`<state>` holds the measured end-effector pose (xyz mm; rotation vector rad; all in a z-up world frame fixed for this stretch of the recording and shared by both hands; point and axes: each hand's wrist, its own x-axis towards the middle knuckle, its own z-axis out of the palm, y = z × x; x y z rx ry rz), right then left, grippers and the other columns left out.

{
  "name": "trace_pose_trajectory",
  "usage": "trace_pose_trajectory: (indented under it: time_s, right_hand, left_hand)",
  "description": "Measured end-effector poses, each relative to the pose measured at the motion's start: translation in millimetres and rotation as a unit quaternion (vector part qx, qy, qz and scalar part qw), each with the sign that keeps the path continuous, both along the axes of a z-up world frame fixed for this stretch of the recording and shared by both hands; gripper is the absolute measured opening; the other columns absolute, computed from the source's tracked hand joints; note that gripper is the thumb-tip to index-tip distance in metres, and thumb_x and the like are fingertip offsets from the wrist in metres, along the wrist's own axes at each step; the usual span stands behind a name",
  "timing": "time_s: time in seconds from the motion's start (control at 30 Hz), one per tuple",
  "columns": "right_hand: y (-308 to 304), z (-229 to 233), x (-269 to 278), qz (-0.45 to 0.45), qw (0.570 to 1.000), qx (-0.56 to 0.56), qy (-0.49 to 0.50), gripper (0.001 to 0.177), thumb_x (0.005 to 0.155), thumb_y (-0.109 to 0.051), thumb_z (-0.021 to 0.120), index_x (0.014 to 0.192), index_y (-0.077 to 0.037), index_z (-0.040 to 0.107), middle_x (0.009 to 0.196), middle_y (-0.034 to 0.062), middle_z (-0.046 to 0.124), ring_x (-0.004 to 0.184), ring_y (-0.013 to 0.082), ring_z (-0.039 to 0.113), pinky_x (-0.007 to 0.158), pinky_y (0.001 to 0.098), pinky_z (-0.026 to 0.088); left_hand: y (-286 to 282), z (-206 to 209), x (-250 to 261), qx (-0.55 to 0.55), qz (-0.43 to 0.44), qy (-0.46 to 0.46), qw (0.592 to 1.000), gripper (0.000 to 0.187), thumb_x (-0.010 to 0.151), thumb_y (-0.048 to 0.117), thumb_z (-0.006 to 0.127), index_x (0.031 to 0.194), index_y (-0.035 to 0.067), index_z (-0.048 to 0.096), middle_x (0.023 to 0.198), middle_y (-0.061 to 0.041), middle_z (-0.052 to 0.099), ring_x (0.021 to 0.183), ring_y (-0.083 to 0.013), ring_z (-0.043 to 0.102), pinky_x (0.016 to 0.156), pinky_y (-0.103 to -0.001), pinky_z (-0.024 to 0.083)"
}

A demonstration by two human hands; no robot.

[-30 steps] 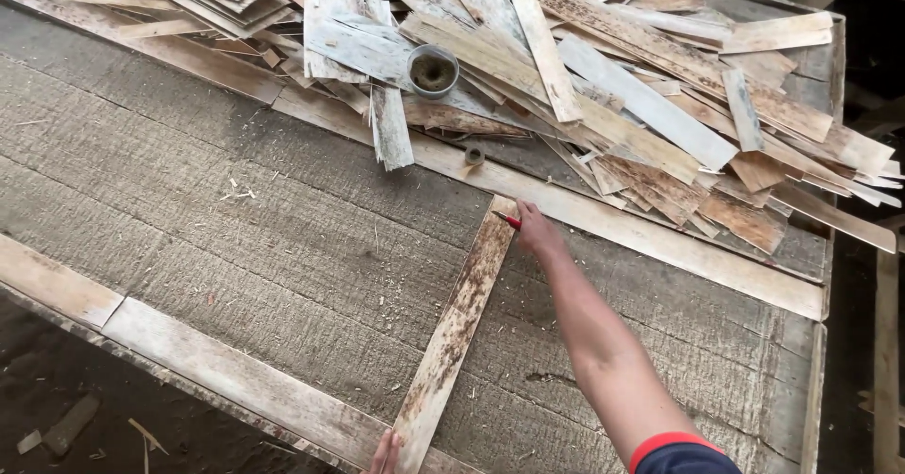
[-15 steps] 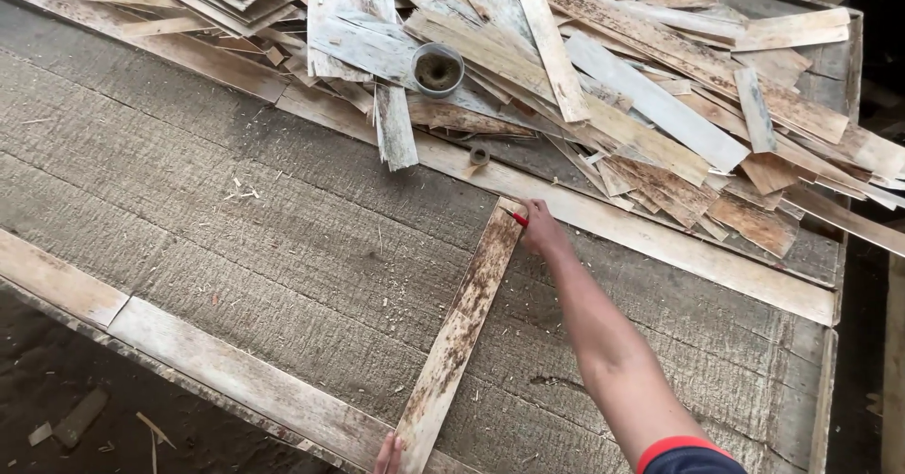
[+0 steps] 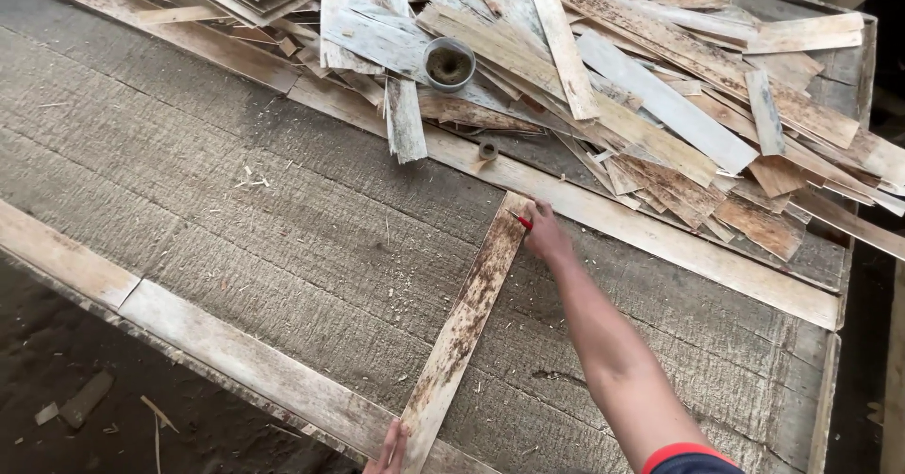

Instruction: The person selects a long wooden plank from a pile of scrap wood on a workbench. Using a red utility knife, they score the plank along its length and then snap it into two pieces. The person repeats this process on another plank, cutting it into smaller sections.

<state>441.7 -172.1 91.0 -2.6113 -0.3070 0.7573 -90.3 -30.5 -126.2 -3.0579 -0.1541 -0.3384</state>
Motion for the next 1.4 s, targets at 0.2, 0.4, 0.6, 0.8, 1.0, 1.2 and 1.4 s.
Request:
trace_pose_trajectory:
  time_s: [0.2, 0.4, 0.6, 0.8, 1.0, 1.2, 1.4]
  right_hand:
    - [-9, -9, -23, 0.025, 0.999, -0.020, -0.020, 0.085, 0.087, 0.006, 0.060, 0.160, -0.018, 0.025, 0.169, 0.0036, 0.016, 0.145, 0.0278, 0.035, 0.109, 0.0472, 0.050]
    - [-15, 1, -83, 0.010, 0.999, 0.015, 0.027, 0.087, 0.087, 0.002, 0.067, 0.160, -0.016, 0.023, 0.167, 0.0085, 0.017, 0.089, 0.0172, 0.064, 0.068, 0.0226, 0.057]
    - [-23, 17, -176, 0.017, 0.995, 0.038, 0.086, 0.079, 0.093, -0.004, 0.067, 0.159, -0.016, 0.026, 0.169, 0.0053, 0.011, 0.104, 0.0211, 0.066, 0.092, 0.0334, 0.061]
    - [-26, 43, -269, 0.013, 0.993, 0.024, 0.118, 0.085, 0.090, 0.000, 0.066, 0.160, -0.018, 0.020, 0.172, 0.0005, 0.001, 0.093, 0.0154, 0.067, 0.070, 0.0233, 0.058]
    - [-37, 3, -334, -0.003, 0.989, 0.087, 0.119, 0.071, 0.089, -0.002, 0.067, 0.152, -0.007, 0.035, 0.167, 0.0084, 0.017, 0.119, 0.0205, 0.061, 0.101, 0.0324, 0.059]
    - [-41, 2, -378, 0.010, 0.990, 0.040, 0.131, 0.067, 0.091, -0.010, 0.068, 0.151, -0.012, 0.038, 0.165, 0.0070, 0.020, 0.088, 0.0141, 0.066, 0.082, 0.0261, 0.062]
    - [-49, 13, -392, 0.005, 0.988, 0.045, 0.147, 0.061, 0.094, -0.009, 0.062, 0.150, -0.012, 0.039, 0.162, 0.0069, 0.022, 0.108, 0.0209, 0.065, 0.094, 0.0343, 0.058]
  left_hand:
    - [-11, 40, 13, -0.119, 0.115, 0.307, 0.937, 0.108, 0.075, 0.075, 0.072, 0.159, 0.038, 0.014, 0.169, 0.015, 0.002, 0.049, -0.0275, 0.058, 0.046, -0.036, 0.049]
    - [-26, 62, 21, -0.025, 0.154, 0.215, 0.964, 0.114, 0.059, 0.084, 0.068, 0.156, 0.041, 0.025, 0.167, 0.019, 0.013, 0.041, -0.0218, 0.067, 0.040, -0.028, 0.043]
    - [-19, 102, 35, -0.053, 0.080, 0.382, 0.919, 0.097, 0.088, 0.075, 0.055, 0.162, 0.027, 0.016, 0.171, 0.001, 0.003, 0.143, -0.0399, 0.033, 0.101, -0.050, 0.039]
    - [-27, 140, 41, -0.037, 0.043, 0.421, 0.905, 0.091, 0.102, 0.068, 0.043, 0.164, 0.011, 0.007, 0.170, -0.013, 0.003, 0.150, -0.0429, 0.020, 0.116, -0.053, 0.033]
    - [-25, 111, 28, -0.102, 0.044, 0.316, 0.942, 0.084, 0.093, 0.061, 0.065, 0.161, 0.031, 0.023, 0.167, -0.014, 0.018, 0.146, -0.0488, 0.028, 0.111, -0.056, 0.037]
    - [-25, 110, 30, -0.125, 0.036, 0.331, 0.935, 0.088, 0.093, 0.053, 0.070, 0.161, 0.024, 0.022, 0.167, -0.018, 0.012, 0.144, -0.0494, 0.028, 0.112, -0.053, 0.038]
    - [-26, 91, 24, -0.108, 0.023, 0.271, 0.956, 0.090, 0.086, 0.044, 0.070, 0.160, 0.024, 0.023, 0.164, -0.021, 0.016, 0.138, -0.0539, 0.033, 0.106, -0.058, 0.043]
